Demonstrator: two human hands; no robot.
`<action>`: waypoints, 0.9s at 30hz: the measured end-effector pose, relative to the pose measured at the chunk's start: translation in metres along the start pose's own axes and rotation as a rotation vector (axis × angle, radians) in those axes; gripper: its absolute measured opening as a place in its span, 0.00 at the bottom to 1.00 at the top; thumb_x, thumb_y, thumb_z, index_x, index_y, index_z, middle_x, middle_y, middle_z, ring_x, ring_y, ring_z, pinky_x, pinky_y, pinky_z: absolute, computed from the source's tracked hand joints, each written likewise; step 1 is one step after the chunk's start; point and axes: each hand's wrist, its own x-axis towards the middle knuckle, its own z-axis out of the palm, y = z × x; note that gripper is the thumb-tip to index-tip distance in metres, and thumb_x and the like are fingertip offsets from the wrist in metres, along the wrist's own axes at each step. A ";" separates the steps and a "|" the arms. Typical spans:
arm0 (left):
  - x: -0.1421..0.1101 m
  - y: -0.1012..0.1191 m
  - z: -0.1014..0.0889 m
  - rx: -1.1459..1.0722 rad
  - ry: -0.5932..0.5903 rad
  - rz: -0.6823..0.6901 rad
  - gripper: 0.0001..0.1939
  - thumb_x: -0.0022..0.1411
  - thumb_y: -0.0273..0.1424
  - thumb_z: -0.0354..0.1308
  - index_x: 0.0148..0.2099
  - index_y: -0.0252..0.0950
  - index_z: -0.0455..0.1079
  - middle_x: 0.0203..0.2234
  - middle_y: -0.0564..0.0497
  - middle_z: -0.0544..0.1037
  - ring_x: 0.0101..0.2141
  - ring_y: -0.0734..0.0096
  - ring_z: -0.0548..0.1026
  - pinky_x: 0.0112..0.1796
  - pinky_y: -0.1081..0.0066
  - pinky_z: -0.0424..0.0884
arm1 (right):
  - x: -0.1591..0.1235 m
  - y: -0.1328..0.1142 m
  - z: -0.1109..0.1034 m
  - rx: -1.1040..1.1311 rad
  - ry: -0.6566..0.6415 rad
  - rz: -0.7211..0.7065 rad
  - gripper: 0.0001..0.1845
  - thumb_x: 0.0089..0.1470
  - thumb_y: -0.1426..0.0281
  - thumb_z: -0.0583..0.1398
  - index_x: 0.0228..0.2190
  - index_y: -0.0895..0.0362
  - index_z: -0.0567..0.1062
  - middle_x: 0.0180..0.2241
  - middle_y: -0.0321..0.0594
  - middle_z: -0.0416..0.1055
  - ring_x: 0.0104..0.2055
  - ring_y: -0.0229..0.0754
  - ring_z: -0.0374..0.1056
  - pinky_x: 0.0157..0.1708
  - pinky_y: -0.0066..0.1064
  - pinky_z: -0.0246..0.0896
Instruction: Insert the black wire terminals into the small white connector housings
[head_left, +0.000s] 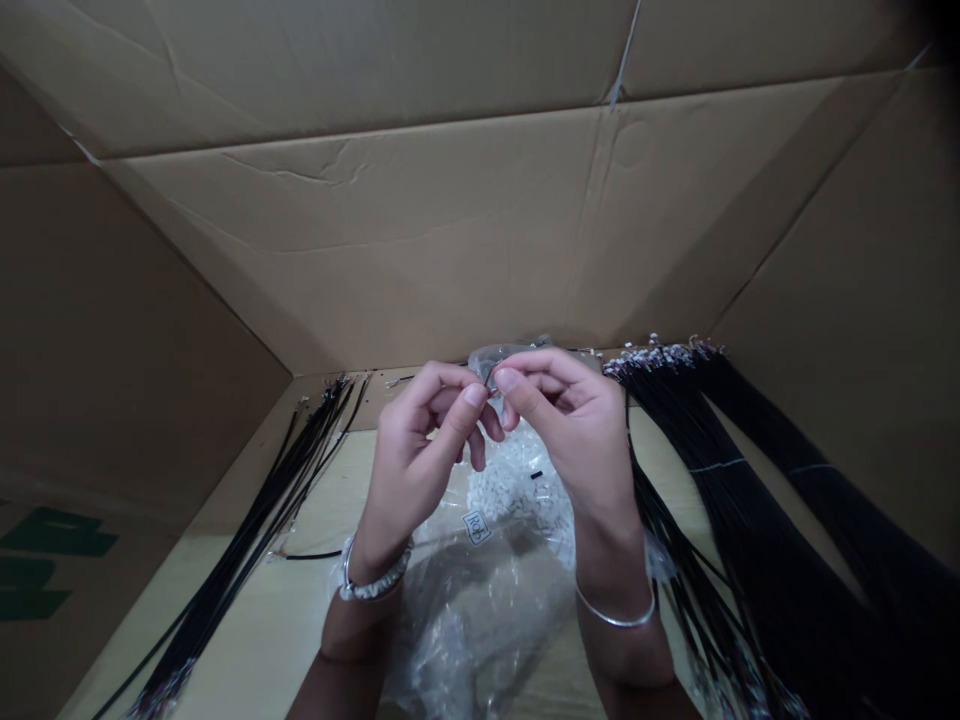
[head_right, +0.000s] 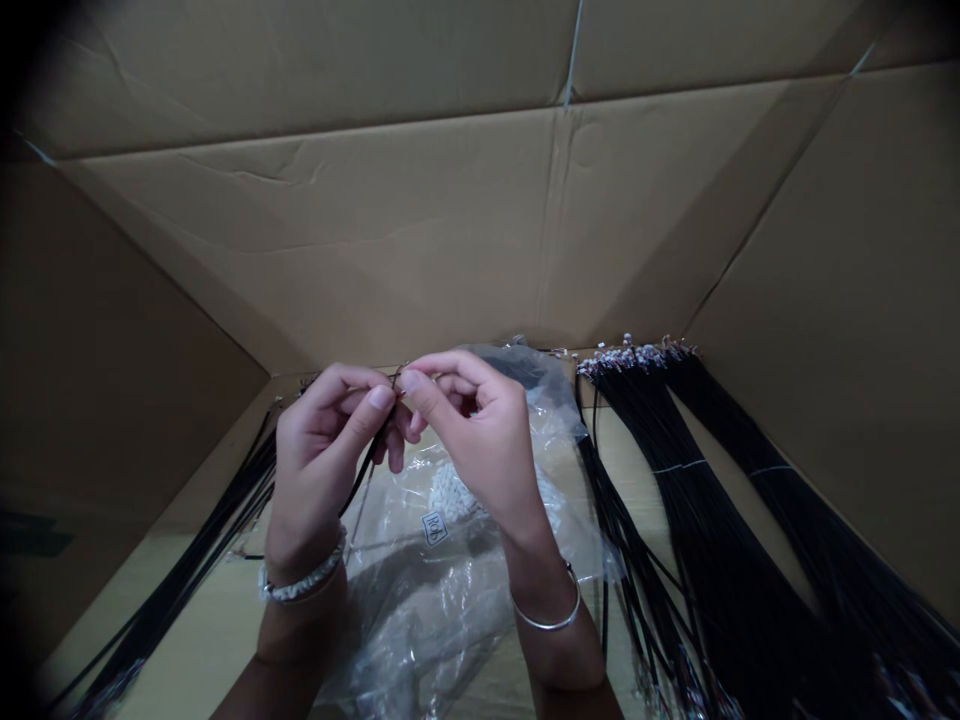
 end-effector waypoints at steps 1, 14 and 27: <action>0.000 0.000 0.000 -0.010 0.000 -0.003 0.06 0.72 0.32 0.59 0.41 0.35 0.70 0.25 0.53 0.77 0.20 0.80 0.73 0.21 0.80 0.70 | 0.000 0.000 0.000 0.003 -0.004 0.002 0.06 0.59 0.65 0.69 0.35 0.54 0.81 0.21 0.30 0.74 0.23 0.33 0.69 0.24 0.26 0.63; 0.000 0.001 0.000 -0.022 -0.015 -0.017 0.06 0.72 0.31 0.59 0.41 0.35 0.70 0.25 0.53 0.77 0.20 0.80 0.73 0.21 0.80 0.70 | -0.001 -0.001 0.001 0.007 -0.006 -0.034 0.05 0.59 0.67 0.68 0.34 0.54 0.79 0.21 0.29 0.73 0.22 0.33 0.69 0.24 0.26 0.62; 0.002 -0.003 -0.001 -0.021 -0.014 -0.050 0.08 0.74 0.34 0.57 0.40 0.37 0.66 0.24 0.55 0.75 0.19 0.78 0.73 0.20 0.78 0.67 | -0.001 -0.002 0.002 -0.008 -0.007 -0.053 0.06 0.61 0.66 0.67 0.33 0.54 0.78 0.21 0.29 0.73 0.23 0.32 0.70 0.25 0.26 0.64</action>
